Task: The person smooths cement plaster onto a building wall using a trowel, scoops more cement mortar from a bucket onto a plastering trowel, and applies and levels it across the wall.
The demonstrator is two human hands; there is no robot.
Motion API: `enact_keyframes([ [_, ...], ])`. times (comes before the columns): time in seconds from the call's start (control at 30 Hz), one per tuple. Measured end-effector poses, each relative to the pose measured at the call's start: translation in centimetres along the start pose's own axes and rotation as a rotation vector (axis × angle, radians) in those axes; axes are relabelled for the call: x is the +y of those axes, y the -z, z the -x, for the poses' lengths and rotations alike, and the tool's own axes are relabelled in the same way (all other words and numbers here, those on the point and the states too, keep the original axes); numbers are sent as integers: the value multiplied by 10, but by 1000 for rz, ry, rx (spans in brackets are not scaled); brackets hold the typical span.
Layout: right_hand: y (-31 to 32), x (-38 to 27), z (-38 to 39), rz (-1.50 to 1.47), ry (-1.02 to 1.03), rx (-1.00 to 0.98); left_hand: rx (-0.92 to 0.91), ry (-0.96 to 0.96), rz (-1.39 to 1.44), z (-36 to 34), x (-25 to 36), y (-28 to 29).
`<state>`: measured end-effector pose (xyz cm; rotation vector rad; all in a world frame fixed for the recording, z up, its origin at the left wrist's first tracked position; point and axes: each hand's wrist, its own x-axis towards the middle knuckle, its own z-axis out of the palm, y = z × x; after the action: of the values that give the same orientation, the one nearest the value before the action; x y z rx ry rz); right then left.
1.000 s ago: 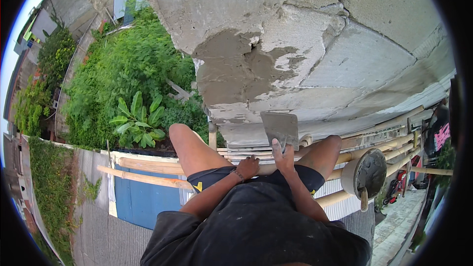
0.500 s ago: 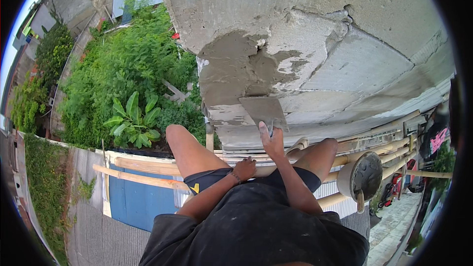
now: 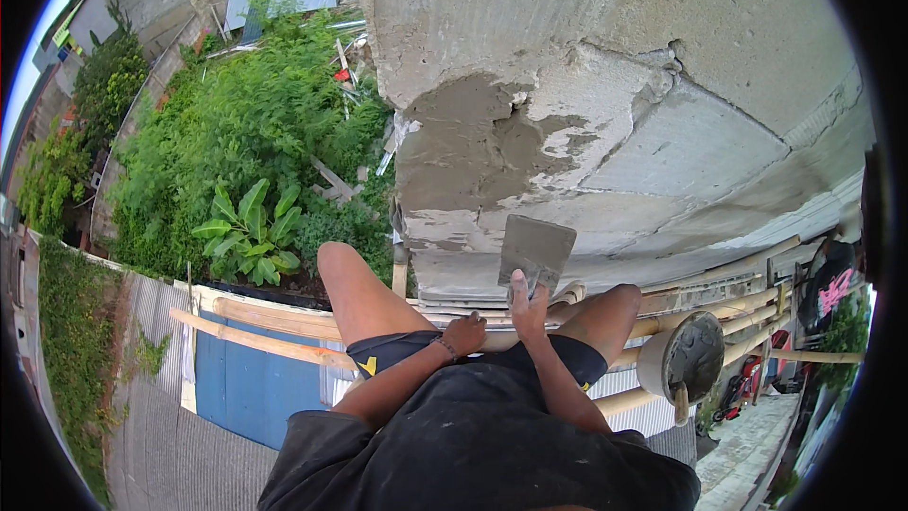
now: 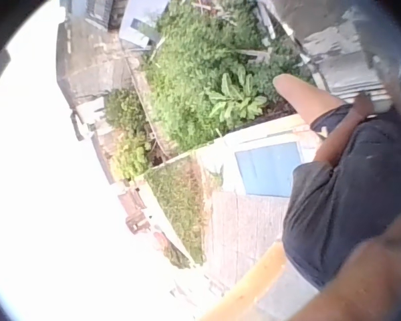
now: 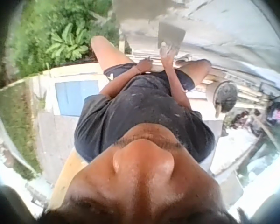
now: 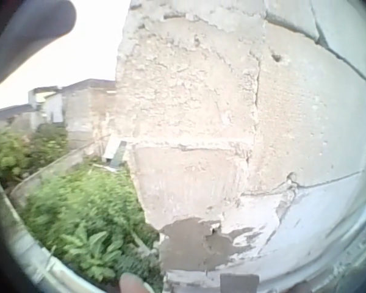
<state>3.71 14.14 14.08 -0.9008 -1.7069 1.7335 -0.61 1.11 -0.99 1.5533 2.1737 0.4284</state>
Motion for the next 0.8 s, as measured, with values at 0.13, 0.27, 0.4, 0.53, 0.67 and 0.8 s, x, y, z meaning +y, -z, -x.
enact_keyframes([
  [0.13,-20,-48,2,342,315,-219,-64,21,62,-3,1,2],
  [0.27,-73,-64,7,443,375,-301,274,-194,422,3,4,11],
  [0.4,-121,-59,10,406,473,-273,217,-144,233,4,-15,-29],
  [0.53,-134,-61,2,287,328,-291,135,-82,159,4,-17,-26],
  [0.67,-119,-62,-15,166,419,-136,172,-202,347,6,6,29],
  [0.8,-94,-65,-18,92,329,-75,-97,-31,203,-3,-4,-5],
])
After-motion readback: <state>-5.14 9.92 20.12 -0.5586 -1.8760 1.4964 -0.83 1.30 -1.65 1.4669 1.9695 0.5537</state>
